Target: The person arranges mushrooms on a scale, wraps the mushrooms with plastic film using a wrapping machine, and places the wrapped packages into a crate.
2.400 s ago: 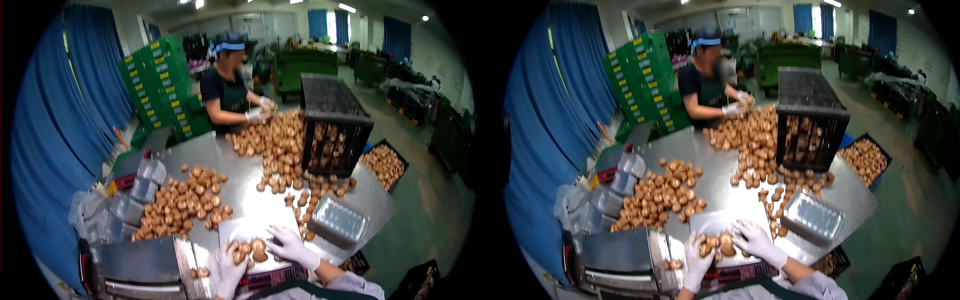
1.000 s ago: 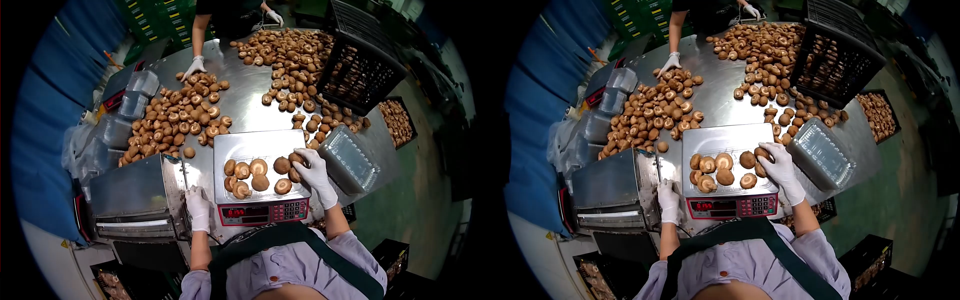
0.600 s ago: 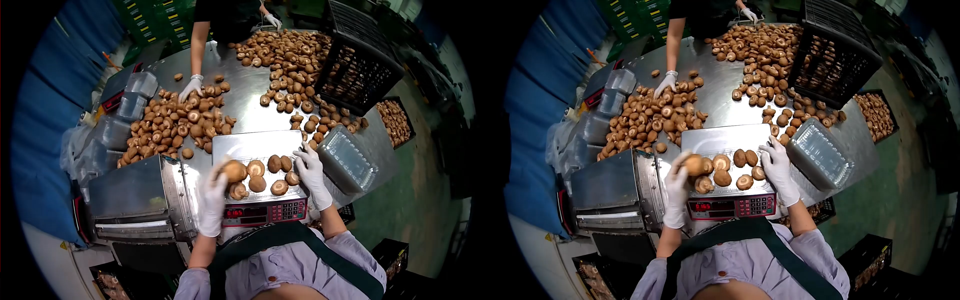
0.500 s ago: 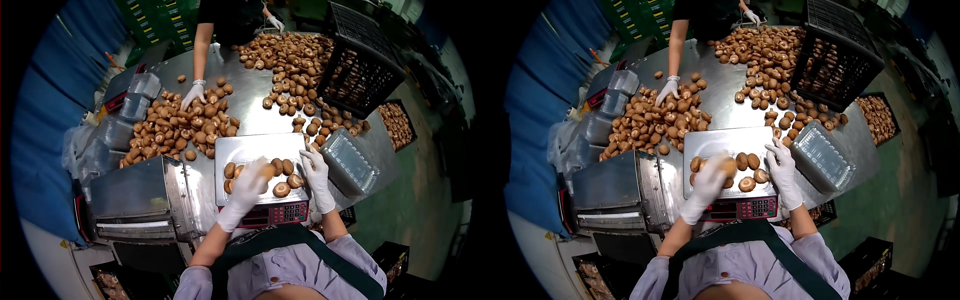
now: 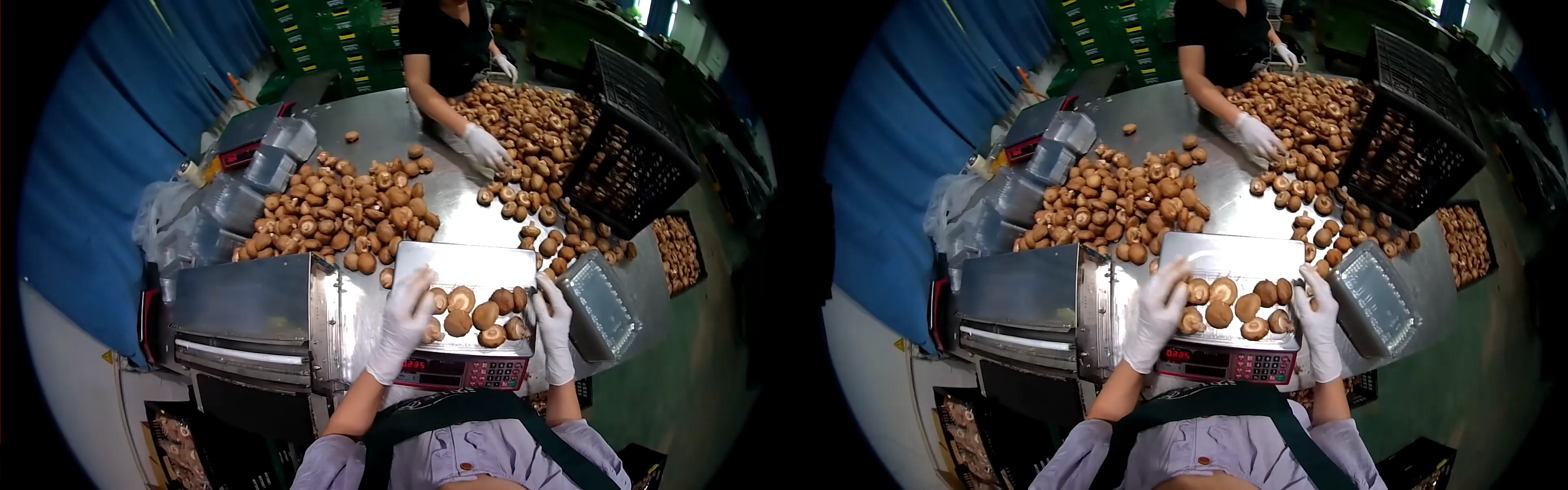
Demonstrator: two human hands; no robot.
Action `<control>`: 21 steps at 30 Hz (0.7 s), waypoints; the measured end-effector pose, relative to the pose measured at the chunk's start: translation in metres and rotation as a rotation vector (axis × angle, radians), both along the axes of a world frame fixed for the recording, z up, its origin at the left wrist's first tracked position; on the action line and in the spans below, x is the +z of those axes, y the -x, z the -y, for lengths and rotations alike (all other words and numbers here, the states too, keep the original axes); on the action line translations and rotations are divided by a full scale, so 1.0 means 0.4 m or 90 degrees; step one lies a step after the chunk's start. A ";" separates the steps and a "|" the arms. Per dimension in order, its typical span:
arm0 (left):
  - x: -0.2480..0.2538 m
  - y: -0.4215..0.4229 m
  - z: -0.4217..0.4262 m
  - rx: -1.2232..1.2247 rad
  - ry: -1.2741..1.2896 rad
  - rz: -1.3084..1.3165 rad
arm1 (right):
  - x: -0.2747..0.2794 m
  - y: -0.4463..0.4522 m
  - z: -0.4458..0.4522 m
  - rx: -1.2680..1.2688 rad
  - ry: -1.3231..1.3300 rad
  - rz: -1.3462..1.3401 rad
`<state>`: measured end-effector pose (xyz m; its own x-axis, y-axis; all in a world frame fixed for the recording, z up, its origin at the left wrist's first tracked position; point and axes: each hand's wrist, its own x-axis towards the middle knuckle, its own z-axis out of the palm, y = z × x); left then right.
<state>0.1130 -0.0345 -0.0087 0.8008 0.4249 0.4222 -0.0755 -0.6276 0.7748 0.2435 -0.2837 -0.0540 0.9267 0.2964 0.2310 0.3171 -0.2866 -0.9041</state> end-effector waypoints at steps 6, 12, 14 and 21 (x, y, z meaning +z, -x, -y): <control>-0.164 0.035 -0.265 0.236 -0.031 -0.201 | 0.069 -0.020 0.022 -0.066 0.012 -0.047; -0.279 0.014 -0.291 0.048 0.079 -0.274 | 0.048 -0.007 0.029 -0.067 0.057 -0.053; -0.313 -0.017 -0.278 -0.015 0.032 -0.267 | 0.058 0.000 0.029 -0.065 0.056 -0.066; -0.279 -0.050 -0.264 0.125 -0.020 -0.395 | 0.031 0.003 0.046 -0.061 -0.013 -0.129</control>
